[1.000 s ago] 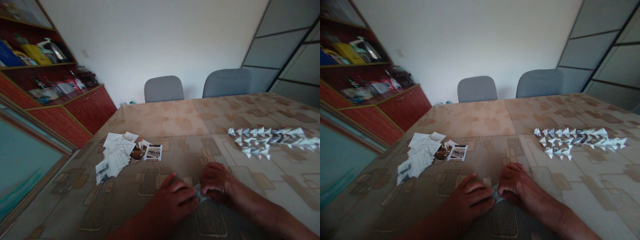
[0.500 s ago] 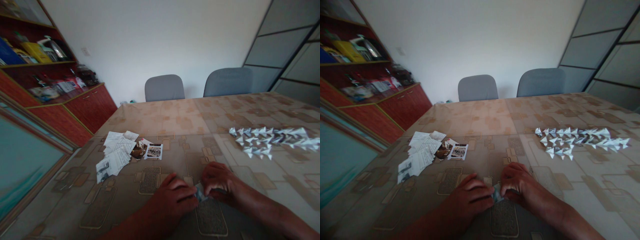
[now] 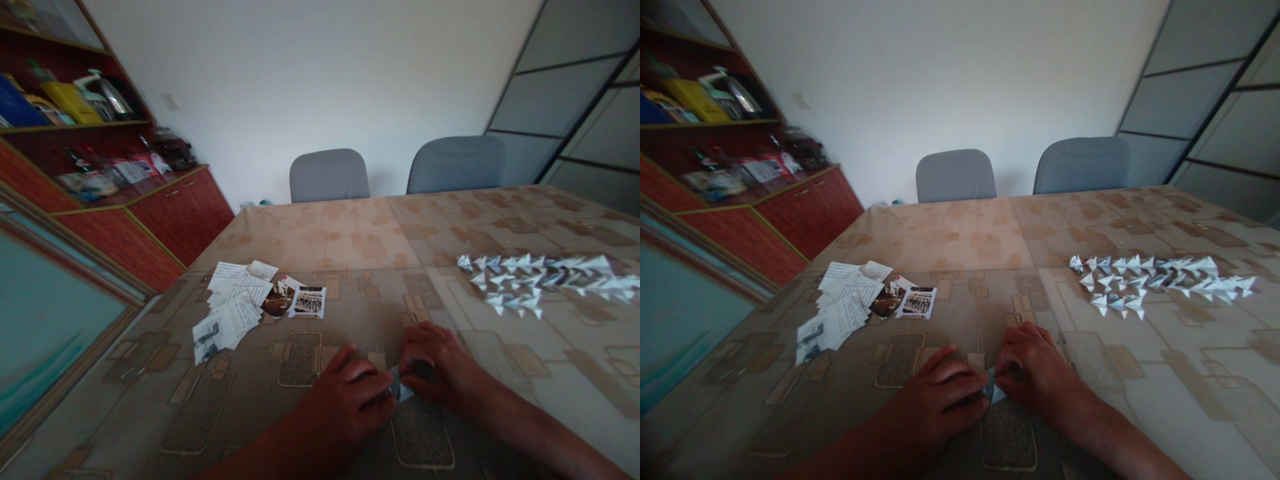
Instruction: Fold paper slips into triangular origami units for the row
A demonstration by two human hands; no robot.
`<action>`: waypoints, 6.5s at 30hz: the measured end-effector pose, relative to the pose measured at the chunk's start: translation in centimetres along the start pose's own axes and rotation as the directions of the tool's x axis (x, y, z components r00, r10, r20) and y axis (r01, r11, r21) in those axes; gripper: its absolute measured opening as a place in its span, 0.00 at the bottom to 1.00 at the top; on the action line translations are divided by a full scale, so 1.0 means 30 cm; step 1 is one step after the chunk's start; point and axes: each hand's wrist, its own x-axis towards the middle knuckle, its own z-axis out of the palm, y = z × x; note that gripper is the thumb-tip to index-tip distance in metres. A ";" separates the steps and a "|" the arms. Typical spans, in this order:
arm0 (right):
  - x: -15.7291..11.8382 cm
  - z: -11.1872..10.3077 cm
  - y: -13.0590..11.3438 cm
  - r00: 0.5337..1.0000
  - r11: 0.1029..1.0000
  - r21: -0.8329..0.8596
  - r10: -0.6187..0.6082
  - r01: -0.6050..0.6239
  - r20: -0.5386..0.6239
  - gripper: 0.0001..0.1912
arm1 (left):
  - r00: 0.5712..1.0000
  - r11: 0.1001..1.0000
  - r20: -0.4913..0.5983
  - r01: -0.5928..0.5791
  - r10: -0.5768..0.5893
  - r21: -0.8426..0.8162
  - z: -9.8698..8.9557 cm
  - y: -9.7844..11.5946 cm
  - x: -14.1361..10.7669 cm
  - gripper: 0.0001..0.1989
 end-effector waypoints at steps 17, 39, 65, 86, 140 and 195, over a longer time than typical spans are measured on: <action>-0.002 0.011 -0.018 0.998 0.997 -0.044 0.056 -0.058 -0.041 0.08 | 0.999 1.000 0.044 0.016 -0.016 -0.002 -0.007 0.021 -0.001 0.16; 0.006 0.008 0.008 0.994 0.997 -0.007 0.076 -0.077 -0.075 0.06 | 0.999 0.998 -0.023 0.029 -0.028 0.055 0.037 0.025 -0.012 0.14; -0.015 0.024 0.006 0.995 0.998 0.011 0.063 -0.062 -0.072 0.07 | 0.998 0.998 -0.033 0.052 -0.051 0.028 0.035 0.018 -0.008 0.14; -0.030 0.037 -0.026 0.977 0.874 0.484 0.143 -0.051 -0.156 0.07 | 0.713 0.331 0.208 0.537 -0.670 -0.776 -0.022 -0.007 0.084 0.11; -0.023 0.040 -0.106 0.962 0.965 0.260 0.101 -0.033 -0.253 0.06 | 0.624 0.253 0.186 0.545 -0.759 -0.799 -0.039 0.046 0.077 0.05; -0.045 0.041 -0.132 0.929 0.963 0.190 -0.116 0.192 -0.351 0.07 | 0.580 0.023 0.286 0.467 -0.763 -0.884 -0.009 0.052 0.080 0.06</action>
